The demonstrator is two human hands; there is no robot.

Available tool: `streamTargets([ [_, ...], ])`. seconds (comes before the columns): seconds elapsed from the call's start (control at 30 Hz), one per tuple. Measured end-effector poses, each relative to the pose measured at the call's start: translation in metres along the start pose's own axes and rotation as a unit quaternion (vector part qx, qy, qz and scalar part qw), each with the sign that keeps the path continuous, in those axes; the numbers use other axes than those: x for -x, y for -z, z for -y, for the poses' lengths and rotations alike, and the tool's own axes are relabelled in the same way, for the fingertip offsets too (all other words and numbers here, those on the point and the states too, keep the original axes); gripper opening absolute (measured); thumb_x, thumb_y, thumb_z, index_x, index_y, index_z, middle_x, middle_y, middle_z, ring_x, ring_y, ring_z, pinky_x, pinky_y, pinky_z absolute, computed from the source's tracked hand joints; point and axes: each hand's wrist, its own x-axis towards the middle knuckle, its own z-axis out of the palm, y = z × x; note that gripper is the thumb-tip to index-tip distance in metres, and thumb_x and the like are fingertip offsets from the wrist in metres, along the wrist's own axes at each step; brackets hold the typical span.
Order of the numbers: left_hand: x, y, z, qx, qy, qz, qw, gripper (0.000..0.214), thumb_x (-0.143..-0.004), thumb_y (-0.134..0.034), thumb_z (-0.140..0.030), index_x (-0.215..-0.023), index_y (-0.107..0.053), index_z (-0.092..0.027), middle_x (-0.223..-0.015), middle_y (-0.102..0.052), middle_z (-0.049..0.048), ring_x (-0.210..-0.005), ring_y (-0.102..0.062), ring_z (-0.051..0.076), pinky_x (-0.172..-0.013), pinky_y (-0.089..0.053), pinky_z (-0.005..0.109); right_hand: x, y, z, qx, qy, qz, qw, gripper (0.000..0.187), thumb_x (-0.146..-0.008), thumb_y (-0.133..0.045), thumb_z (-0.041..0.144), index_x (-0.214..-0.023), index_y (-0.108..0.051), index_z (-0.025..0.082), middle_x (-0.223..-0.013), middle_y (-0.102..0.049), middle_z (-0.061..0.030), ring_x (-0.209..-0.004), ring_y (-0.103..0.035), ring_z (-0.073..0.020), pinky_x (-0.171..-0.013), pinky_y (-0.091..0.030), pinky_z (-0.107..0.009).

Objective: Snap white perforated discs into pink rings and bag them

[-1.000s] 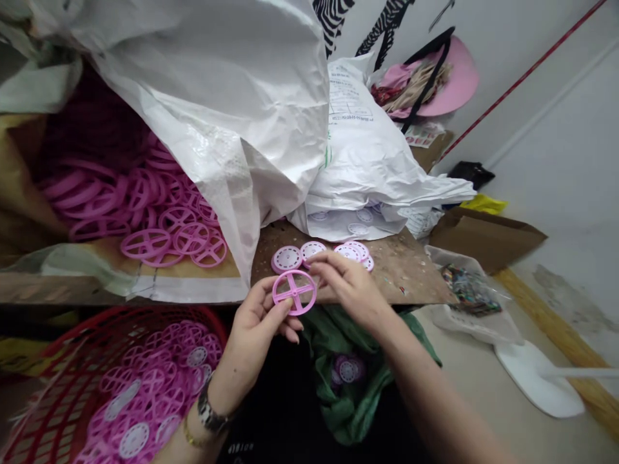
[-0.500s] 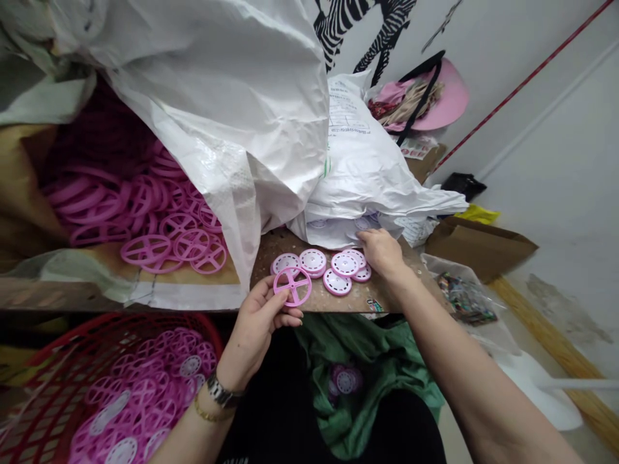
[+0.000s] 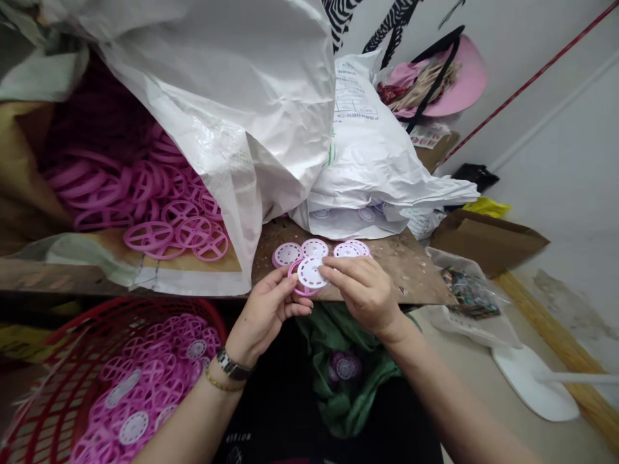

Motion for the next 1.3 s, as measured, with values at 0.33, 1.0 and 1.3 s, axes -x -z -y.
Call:
streamTargets([
  [0.33,0.005,0.0,0.005,-0.002,0.0,0.027,1.0,0.028,-0.081,-0.069,-0.025,-0.104,-0.058,-0.012,-0.071,-0.066,0.0019,-0.056,-0.064,0.01,-0.051,-0.057,0.017,0.014,-0.011,0.013,-0.111,-0.091,-0.067,0.987,0.034,-0.089,-0.05,0.003,-0.111,-0.068,0.023,-0.11,-0.07,-0.0098,-0.101,-0.066,-0.0215,-0.085,-0.052,-0.038],
  [1.0,0.003,-0.003,0.018,0.02,-0.072,-0.067,0.995,0.018,-0.08,-0.07,-0.025,-0.093,-0.062,-0.016,-0.095,-0.067,0.0011,-0.08,-0.065,0.011,-0.067,-0.059,0.02,0.023,-0.011,0.039,-0.202,-0.241,0.016,0.949,0.043,-0.088,-0.045,0.005,-0.125,-0.061,0.018,-0.119,-0.067,-0.0095,-0.11,-0.062,-0.0201,-0.095,-0.049,-0.036],
  [1.3,0.005,0.001,0.029,-0.106,-0.155,-0.067,0.98,0.016,-0.085,-0.064,-0.032,-0.094,-0.062,-0.019,-0.093,-0.063,0.0004,-0.084,-0.063,0.012,-0.073,-0.057,0.024,0.013,-0.01,0.05,-0.408,-0.489,-0.081,0.767,0.017,-0.081,-0.067,0.027,-0.097,-0.072,0.023,-0.092,-0.073,-0.0012,-0.085,-0.066,-0.0168,-0.078,-0.053,-0.028],
])
